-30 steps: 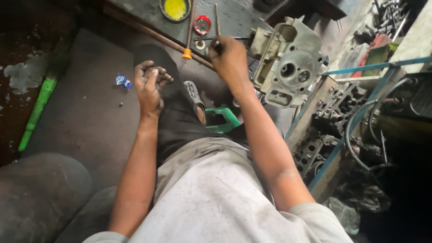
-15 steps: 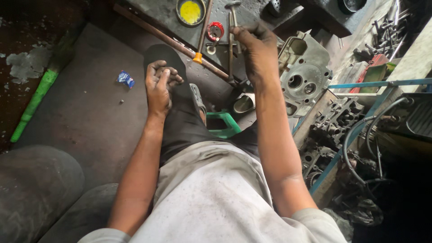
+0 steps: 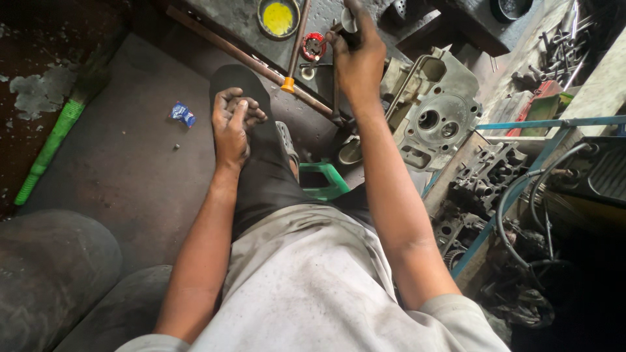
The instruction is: The person cleans a metal engine cylinder head using a screwdriver to scrape residue and a cloth to wipe the surfaces. They rotate the part to access different areas and continue wiping until the surfaces appear clean.
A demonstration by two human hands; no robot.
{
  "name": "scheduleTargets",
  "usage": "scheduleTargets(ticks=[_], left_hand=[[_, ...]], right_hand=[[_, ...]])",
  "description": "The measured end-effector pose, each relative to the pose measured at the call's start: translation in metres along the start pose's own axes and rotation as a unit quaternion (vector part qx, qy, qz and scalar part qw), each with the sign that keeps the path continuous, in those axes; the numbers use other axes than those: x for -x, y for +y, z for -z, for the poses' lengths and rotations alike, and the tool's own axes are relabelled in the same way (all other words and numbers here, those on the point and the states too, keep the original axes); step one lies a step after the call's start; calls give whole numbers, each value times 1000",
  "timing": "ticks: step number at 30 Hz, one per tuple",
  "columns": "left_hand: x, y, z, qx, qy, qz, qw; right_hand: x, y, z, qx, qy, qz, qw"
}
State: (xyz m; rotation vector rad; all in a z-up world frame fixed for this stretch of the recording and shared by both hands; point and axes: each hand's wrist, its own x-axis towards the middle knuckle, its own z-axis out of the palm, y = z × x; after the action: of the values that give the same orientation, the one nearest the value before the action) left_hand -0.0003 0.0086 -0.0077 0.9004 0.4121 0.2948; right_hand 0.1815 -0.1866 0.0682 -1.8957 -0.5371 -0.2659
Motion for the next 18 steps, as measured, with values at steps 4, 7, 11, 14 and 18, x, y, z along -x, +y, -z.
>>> scheduleTargets(ticks=[4,7,11,14,18], left_hand=[[0,-1,0,8,0,3,1000],[0,-2,0,9,-2,0,1000],[1,-4,2,8,2,-1,1000],[1,-3,2,11,1,-7,1000],[3,2,-1,32,1,8,999]], right_hand=[[1,-8,-2,51,-8,-16,999],[2,-14,-1,84,-27,-62,994],[1,-27,12,12,9,-23,1000],[16,-57,39,-19,47,-43,998],[54,-104,89,127,114,19,985]])
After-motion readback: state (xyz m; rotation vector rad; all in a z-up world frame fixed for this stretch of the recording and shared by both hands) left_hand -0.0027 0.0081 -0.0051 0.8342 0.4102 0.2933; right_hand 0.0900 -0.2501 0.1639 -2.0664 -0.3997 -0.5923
